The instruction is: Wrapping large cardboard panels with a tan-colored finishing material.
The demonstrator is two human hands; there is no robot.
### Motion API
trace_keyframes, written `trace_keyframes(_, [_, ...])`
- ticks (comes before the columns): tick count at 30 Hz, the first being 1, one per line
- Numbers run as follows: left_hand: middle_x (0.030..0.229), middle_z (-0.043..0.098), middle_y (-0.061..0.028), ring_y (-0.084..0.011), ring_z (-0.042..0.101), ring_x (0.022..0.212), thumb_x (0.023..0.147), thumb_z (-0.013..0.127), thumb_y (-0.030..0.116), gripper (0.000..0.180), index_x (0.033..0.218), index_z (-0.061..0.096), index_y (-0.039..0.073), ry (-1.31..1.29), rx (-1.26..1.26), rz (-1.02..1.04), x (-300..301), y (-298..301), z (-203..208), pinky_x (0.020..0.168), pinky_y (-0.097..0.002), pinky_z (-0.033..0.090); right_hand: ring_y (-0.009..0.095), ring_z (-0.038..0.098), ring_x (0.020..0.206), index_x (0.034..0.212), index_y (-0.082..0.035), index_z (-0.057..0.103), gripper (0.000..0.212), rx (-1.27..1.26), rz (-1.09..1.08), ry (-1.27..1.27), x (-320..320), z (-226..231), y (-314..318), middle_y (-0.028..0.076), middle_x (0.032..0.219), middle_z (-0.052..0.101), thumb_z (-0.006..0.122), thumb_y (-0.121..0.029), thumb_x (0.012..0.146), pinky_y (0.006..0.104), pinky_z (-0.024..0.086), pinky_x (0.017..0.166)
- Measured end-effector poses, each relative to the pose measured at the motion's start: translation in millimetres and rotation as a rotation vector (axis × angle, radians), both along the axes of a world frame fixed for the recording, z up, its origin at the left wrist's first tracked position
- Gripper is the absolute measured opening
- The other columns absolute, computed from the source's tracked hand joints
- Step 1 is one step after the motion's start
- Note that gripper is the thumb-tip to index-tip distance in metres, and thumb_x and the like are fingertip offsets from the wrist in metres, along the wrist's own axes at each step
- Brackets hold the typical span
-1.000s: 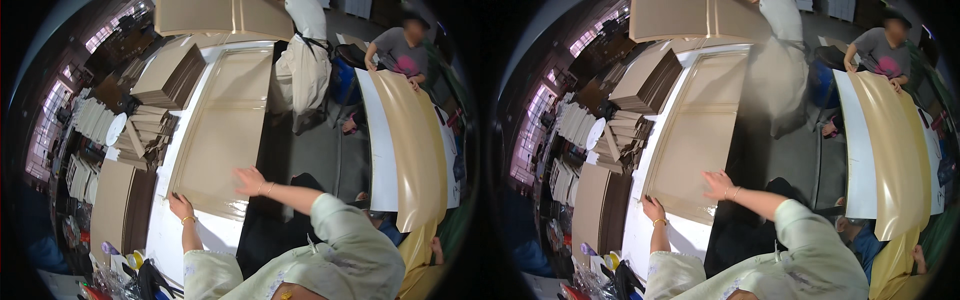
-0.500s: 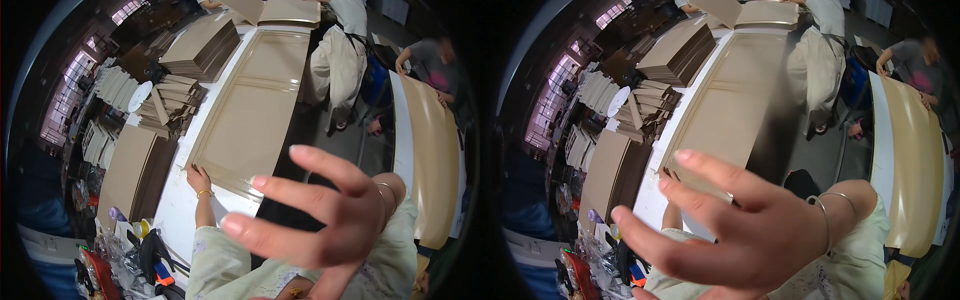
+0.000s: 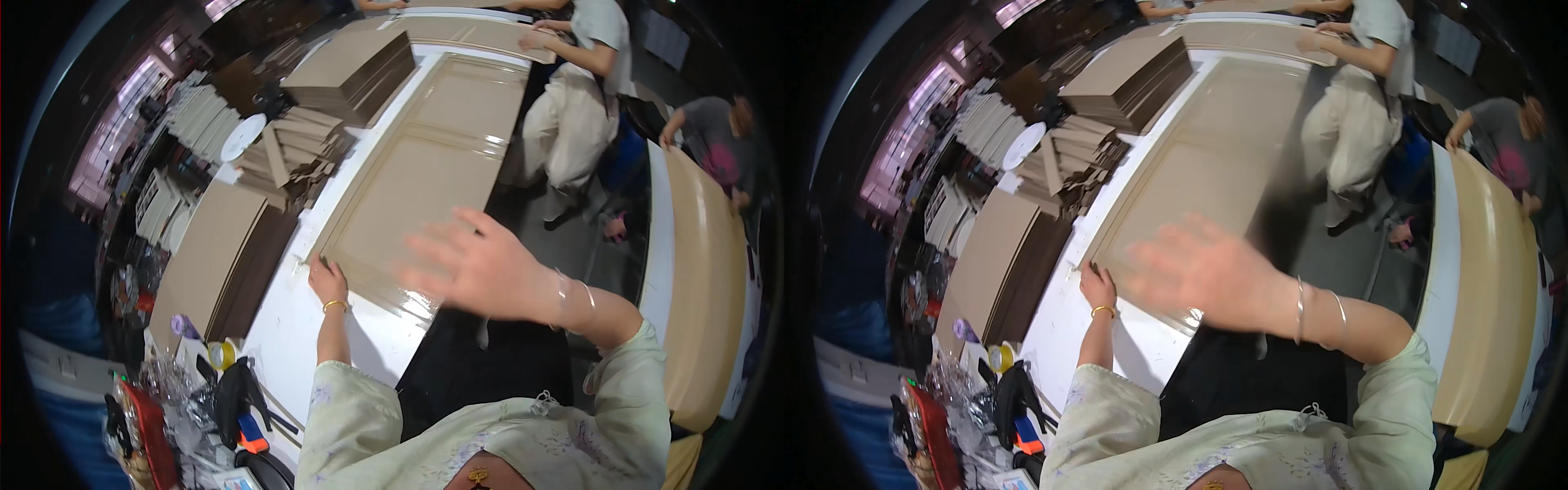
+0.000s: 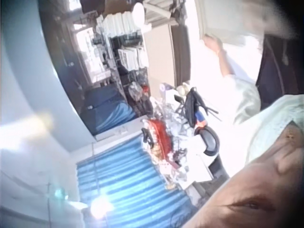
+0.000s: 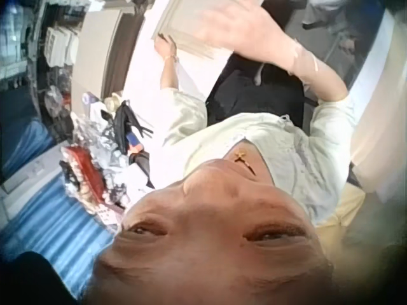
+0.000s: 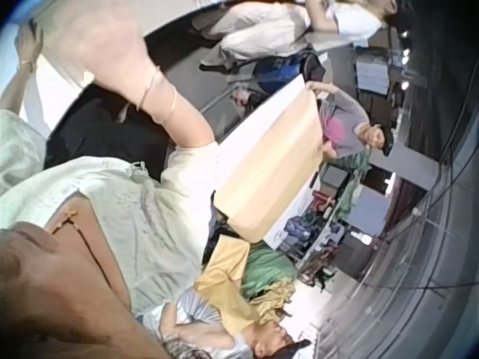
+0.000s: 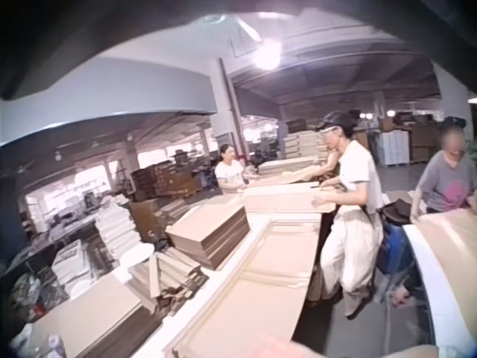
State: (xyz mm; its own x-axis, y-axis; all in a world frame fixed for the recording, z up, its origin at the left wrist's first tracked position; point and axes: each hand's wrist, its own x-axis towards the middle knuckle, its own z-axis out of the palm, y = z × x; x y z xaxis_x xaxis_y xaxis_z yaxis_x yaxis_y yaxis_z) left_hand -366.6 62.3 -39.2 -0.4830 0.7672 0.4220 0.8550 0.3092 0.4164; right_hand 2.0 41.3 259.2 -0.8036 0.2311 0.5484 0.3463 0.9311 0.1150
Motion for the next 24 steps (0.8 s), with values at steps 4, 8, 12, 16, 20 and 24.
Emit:
trace_keyframes(4, [0.108,0.057,-0.0226,-0.0354,0.054,0.102,0.082,0.052,0.017,0.041,0.118,0.048,-0.003,0.037,0.089,-0.025,5,3,7,0.09,-0.0434,0.039,0.027,0.054,0.106,0.122,-0.014,0.051,0.052,-0.517,-0.423,-0.543,7,-116,62,0.011,0.106,0.061,0.066,-0.025,0.073,0.0469,0.029,0.099])
trace_keyframes(8, [0.117,0.053,-0.0204,-0.034,0.049,0.11,0.081,0.054,0.019,0.045,0.12,0.045,-0.002,-0.036,0.041,-0.018,4,-10,9,0.096,-0.0444,0.033,0.031,0.036,0.127,0.13,-0.007,0.044,0.062,-0.315,-0.575,-0.531,-10,-188,80,0.016,0.129,0.046,0.064,-0.029,0.075,0.0545,0.021,0.105])
trace_keyframes(12, [0.129,0.044,-0.0191,-0.0346,0.039,0.121,0.08,0.057,0.021,0.051,0.123,0.042,-0.002,-0.037,0.076,-0.106,2,-8,9,0.103,-0.0429,0.026,0.032,0.029,0.131,0.136,-0.008,0.034,0.068,-0.51,-0.443,-0.087,-34,-240,78,0.018,0.138,0.035,0.062,-0.033,0.079,0.0553,0.019,0.105])
trace_keyframes(16, [0.138,0.036,-0.0142,-0.0296,0.029,0.131,0.075,0.062,0.023,0.057,0.126,0.041,0.006,0.227,0.15,-0.113,-38,-3,44,0.107,-0.05,0.015,0.032,0.026,0.133,0.138,-0.008,0.03,0.073,-0.447,-0.49,-0.075,-42,-272,72,0.018,0.142,0.031,0.059,-0.04,0.079,0.0529,0.015,0.108])
trace_keyframes(20, [0.132,0.044,-0.0154,-0.0327,0.035,0.126,0.081,0.059,0.037,0.059,0.125,0.044,0.0,0.526,0.128,0.321,-173,-51,101,0.105,-0.0458,0.023,0.027,0.026,0.134,0.137,-0.007,0.032,0.072,-0.623,-0.471,-0.044,-50,-274,62,0.014,0.142,0.033,0.057,-0.042,0.079,0.0519,0.012,0.108])
trace_keyframes(24, [0.134,0.04,-0.0209,-0.0335,0.036,0.126,0.08,0.06,0.042,0.072,0.132,0.034,-0.001,0.367,-0.062,0.377,-198,-88,158,0.104,-0.0456,0.027,0.026,0.027,0.133,0.135,-0.004,0.035,0.07,-0.58,-0.46,0.032,-43,-277,70,0.013,0.14,0.036,0.055,-0.041,0.079,0.0514,0.012,0.108])
